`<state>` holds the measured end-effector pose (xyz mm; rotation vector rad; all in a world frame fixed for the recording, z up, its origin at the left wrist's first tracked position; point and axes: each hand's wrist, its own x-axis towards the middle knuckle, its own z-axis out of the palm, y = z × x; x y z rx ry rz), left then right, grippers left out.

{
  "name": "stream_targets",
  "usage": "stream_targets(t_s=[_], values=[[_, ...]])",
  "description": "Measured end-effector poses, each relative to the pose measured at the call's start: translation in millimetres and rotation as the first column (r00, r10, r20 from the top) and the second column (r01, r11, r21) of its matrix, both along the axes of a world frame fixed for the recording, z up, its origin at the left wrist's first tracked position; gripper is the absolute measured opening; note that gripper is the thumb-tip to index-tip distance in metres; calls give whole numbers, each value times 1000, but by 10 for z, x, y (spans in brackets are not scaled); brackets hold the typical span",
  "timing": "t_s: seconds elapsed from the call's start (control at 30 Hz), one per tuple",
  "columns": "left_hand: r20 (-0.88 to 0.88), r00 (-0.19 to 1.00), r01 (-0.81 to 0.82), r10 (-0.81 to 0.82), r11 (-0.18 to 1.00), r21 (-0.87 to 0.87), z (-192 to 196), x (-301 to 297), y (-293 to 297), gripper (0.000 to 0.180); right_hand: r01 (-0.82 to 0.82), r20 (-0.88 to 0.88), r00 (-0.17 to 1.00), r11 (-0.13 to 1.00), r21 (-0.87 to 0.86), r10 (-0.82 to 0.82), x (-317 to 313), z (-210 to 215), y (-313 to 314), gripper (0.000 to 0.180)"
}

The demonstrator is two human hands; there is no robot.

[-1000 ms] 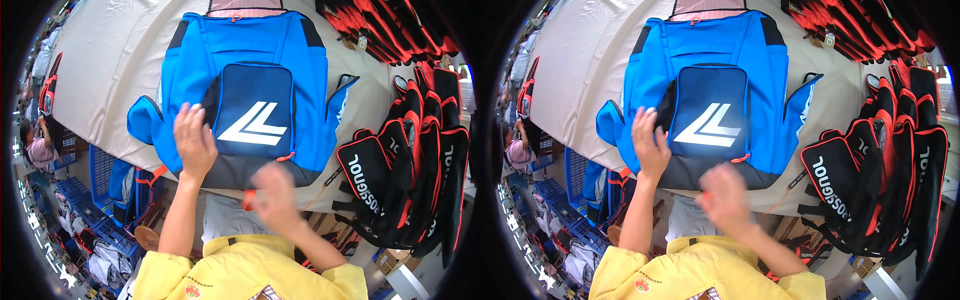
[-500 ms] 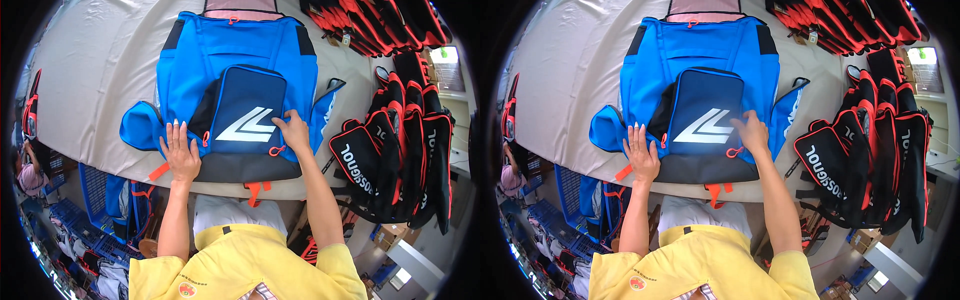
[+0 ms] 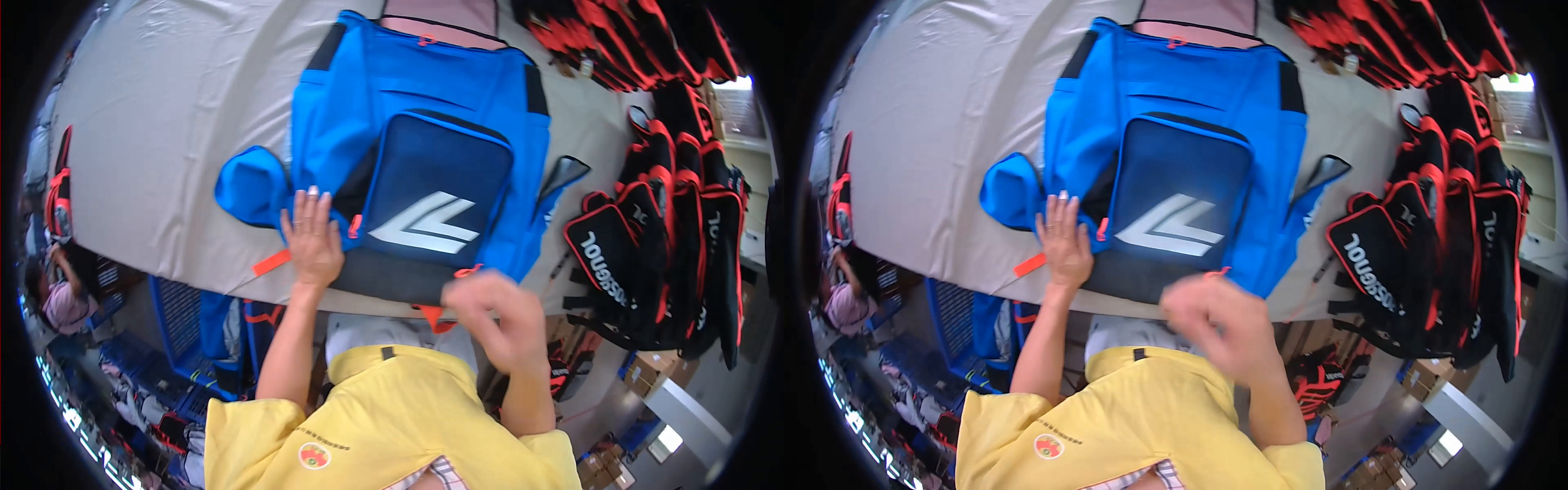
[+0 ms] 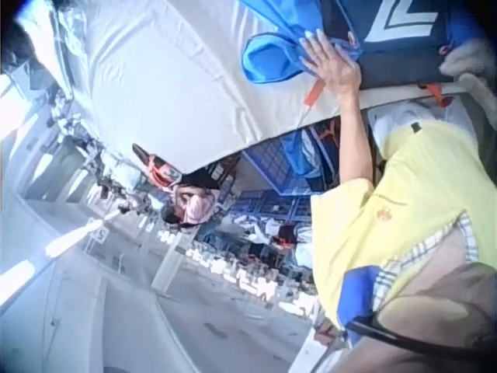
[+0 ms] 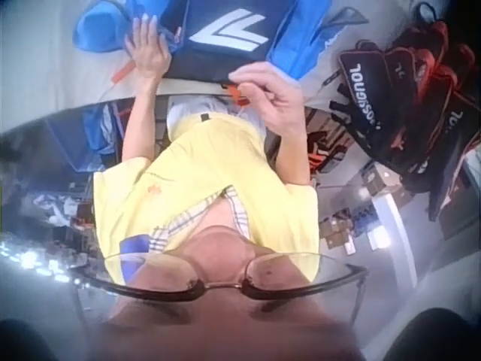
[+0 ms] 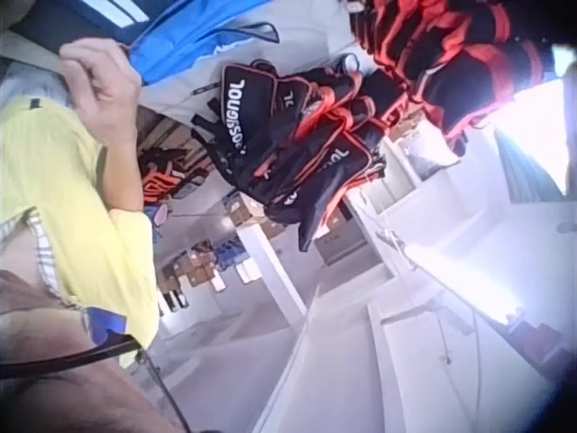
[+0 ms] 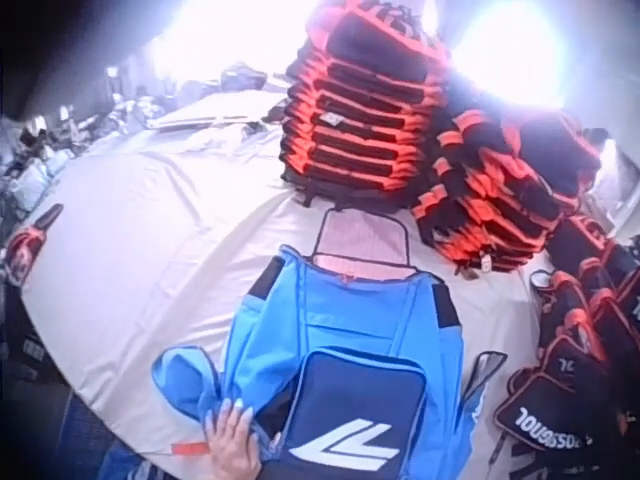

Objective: A person is inspecting and checking the straps and pockets of a blue backpack on a factory table.

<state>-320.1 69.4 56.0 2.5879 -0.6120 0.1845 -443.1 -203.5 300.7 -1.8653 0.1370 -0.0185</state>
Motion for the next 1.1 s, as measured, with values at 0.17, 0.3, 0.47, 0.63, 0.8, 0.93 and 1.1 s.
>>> stream_targets(t_s=[0.17, 0.3, 0.47, 0.63, 0.8, 0.93, 1.1], values=[[6, 1000, 13, -13, 999, 51, 117, -2, -19, 59, -490, 243, 868, 673, 554, 432, 363, 781, 428, 31], [102, 994, 36, -40, 999, 35, 329, -18, -83, 53, -635, 543, 763, 563, 529, 351, 662, 962, 565, 34], [88, 971, 239, -223, 935, -263, 689, 225, -385, 43, -482, 672, 740, 682, 550, -19, 678, 1086, 1122, 28], [-194, 973, 98, -125, 985, -143, 660, 275, -663, 39, -179, 515, 843, 824, 538, -153, 653, 1182, 859, 26], [-560, 822, 10, -102, 986, -165, 654, 357, -596, 49, 23, 221, 974, 988, 150, -56, 194, 388, 227, 24], [-738, 641, -24, -212, 955, -295, 746, 511, -566, 49, 669, -288, 731, 734, 120, -619, 153, -536, -347, 43], [-446, 770, 224, -456, 848, -480, 1010, 280, -244, 27, 412, -472, 833, 893, 182, -288, -124, -1123, -483, 30]])
